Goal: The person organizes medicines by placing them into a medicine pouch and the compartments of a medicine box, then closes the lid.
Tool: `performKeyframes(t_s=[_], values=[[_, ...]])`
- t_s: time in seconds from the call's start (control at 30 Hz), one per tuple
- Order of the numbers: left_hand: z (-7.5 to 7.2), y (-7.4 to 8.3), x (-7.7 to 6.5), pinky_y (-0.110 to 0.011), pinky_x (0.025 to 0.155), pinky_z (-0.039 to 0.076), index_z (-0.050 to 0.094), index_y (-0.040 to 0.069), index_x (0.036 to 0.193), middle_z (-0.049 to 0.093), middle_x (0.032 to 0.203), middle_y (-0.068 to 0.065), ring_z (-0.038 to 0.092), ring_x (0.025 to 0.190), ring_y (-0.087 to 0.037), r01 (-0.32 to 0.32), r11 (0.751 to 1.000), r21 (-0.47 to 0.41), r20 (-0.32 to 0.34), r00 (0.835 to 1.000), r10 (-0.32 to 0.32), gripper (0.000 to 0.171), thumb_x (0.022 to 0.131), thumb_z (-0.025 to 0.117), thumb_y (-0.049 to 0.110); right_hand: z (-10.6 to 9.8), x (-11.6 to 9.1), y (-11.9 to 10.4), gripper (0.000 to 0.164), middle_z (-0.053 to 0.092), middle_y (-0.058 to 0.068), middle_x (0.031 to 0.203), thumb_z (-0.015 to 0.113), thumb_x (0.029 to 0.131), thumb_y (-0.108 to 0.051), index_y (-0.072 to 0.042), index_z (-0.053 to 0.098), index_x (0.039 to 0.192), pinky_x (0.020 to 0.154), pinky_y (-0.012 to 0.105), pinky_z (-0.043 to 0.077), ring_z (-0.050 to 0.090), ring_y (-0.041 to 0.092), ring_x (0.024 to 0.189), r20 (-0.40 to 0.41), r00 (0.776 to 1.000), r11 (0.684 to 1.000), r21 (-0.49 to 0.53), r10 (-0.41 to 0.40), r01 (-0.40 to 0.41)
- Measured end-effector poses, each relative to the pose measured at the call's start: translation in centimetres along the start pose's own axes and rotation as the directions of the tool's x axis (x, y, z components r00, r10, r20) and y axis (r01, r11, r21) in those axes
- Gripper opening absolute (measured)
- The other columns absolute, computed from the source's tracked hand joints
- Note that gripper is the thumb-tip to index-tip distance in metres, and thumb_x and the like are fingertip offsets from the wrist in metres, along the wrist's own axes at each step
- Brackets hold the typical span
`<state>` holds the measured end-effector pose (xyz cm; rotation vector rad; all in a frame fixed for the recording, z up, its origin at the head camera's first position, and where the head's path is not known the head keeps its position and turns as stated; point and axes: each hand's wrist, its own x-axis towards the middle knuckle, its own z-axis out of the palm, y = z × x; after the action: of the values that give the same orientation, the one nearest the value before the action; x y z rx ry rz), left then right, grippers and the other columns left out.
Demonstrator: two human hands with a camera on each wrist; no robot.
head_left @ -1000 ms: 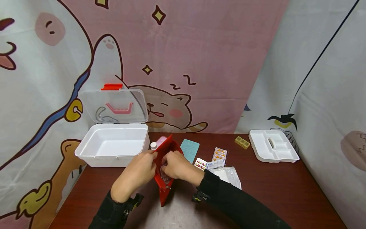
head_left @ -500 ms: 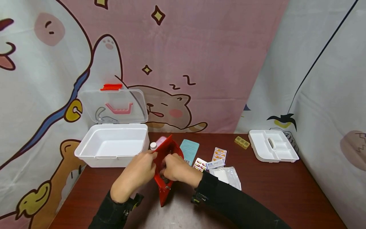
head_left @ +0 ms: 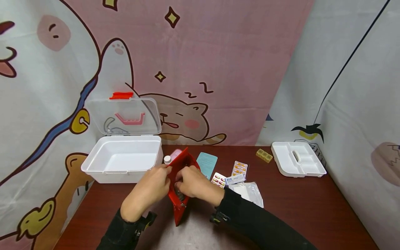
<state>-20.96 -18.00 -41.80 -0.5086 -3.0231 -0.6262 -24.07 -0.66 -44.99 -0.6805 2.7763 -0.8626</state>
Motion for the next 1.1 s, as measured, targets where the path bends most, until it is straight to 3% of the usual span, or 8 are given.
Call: performKeyframes(t_s=[0.2,0.43,0.53,0.87,1.1], values=[[0.0,0.1,0.0,-0.028,0.060,0.049,0.077,-0.001,0.121,0.071,0.101,-0.010,0.055,0.069,-0.017,0.002,1.000,0.001,-0.001,1.000,-0.002,0.025,0.097,0.070,0.000,-1.6,-0.4,0.5,0.010,0.072,-0.007,0.073,0.078,0.097,-0.016,-0.015,0.085,0.090,0.061,0.025,0.049,0.058,0.009,0.068,-0.088,0.996,0.998,0.053,-0.022,0.027],[0.0,0.1,0.0,-0.029,0.062,0.051,0.077,-0.001,0.124,0.076,0.114,-0.014,0.060,0.074,-0.017,0.009,1.000,0.003,-0.004,1.000,-0.009,0.027,0.098,0.069,0.000,-4.4,-1.9,1.8,0.012,0.069,-0.007,0.066,0.074,0.100,-0.019,-0.015,0.082,0.091,0.055,0.026,0.053,0.064,0.006,0.053,-0.099,0.995,0.988,0.157,0.010,0.005],[0.0,0.1,0.0,-0.029,0.063,0.053,0.076,-0.001,0.125,0.076,0.117,-0.016,0.062,0.076,-0.018,0.015,1.000,0.002,0.000,1.000,-0.015,0.027,0.098,0.069,0.000,-5.8,-2.3,2.7,0.016,0.069,-0.008,0.069,0.074,0.102,-0.023,-0.016,0.082,0.091,0.059,0.028,0.053,0.064,0.006,0.057,-0.121,0.992,0.988,0.152,0.030,-0.011],[0.2,0.0,-0.1,-0.030,0.064,0.051,0.076,-0.002,0.128,0.076,0.121,-0.016,0.061,0.078,-0.019,0.013,1.000,0.024,-0.004,1.000,-0.013,0.031,0.098,0.069,0.000,-8.6,-2.8,7.3,0.017,0.076,-0.004,0.082,0.075,0.103,-0.027,-0.015,0.085,0.097,0.068,0.030,0.052,0.064,0.011,0.071,-0.170,0.977,0.989,0.099,0.125,-0.109],[0.3,0.0,0.0,-0.031,0.065,0.049,0.076,-0.002,0.125,0.075,0.115,-0.014,0.059,0.075,-0.018,-0.001,0.999,0.033,-0.011,1.000,0.002,0.028,0.098,0.067,-0.001,-9.7,-3.4,11.0,0.023,0.074,0.003,0.079,0.071,0.105,-0.029,-0.009,0.083,0.106,0.061,0.032,0.053,0.069,0.016,0.066,-0.146,0.958,0.966,0.121,0.246,-0.230]])
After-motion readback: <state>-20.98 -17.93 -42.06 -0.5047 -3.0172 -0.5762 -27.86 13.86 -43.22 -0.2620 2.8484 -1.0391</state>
